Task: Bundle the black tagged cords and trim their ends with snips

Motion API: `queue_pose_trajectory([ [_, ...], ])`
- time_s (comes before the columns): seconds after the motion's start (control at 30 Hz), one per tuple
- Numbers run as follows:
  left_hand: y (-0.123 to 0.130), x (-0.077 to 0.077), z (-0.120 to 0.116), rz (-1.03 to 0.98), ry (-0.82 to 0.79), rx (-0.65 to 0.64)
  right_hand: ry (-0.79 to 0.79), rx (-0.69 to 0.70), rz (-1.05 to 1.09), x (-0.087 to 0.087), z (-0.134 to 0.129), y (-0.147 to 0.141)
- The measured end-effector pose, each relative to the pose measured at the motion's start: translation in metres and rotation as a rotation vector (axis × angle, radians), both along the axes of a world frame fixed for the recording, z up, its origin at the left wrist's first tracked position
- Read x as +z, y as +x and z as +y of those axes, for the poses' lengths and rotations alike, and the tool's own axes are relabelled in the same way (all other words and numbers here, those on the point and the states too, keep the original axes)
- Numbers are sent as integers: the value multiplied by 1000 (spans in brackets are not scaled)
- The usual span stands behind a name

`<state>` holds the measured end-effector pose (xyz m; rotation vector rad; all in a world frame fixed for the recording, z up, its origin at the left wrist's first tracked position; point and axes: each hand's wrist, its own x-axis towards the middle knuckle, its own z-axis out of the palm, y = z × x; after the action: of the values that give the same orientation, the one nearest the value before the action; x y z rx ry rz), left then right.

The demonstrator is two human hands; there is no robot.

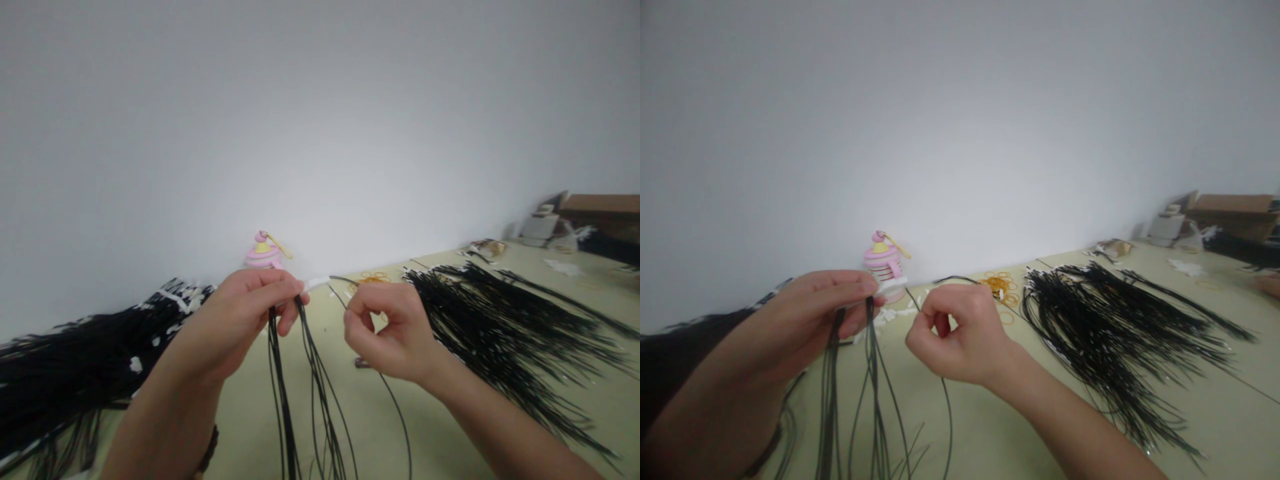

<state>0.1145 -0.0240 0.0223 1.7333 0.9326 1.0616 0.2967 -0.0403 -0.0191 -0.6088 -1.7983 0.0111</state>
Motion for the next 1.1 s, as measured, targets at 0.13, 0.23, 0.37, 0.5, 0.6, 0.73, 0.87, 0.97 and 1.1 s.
queue_pose_trajectory([
  [0.13, -1, -2, 0, 1, -5, 16, 2, 2, -10, 0, -1, 1],
  [0.23, -2, -3, 2, 2, -6, 16, 13, 2, -11, 1, -1, 0],
  [0.37, -2, -3, 4, 2, 1, 13, 18, 12, -7, 0, 0, -2],
  [0.5, -2, -3, 4, 10, 14, 17, 27, 11, -11, -1, 2, -1],
  [0.6, -2, -4, 4, 21, 22, 19, 14, 3, -19, -2, 2, 1],
  [0.73, -3, -3, 4, 45, 28, 0, -3, -23, -20, -2, 3, 0],
  [0.87, -2, -1, 1, 61, 56, -10, 7, -60, -56, -1, 3, -1],
  [0.97, -1, -1, -1, 75, 74, -17, 59, -68, -36, 1, 2, -2],
  [1.1, 1, -5, -2, 92, 78, -34, 177, -44, 29, 0, 1, -2],
])
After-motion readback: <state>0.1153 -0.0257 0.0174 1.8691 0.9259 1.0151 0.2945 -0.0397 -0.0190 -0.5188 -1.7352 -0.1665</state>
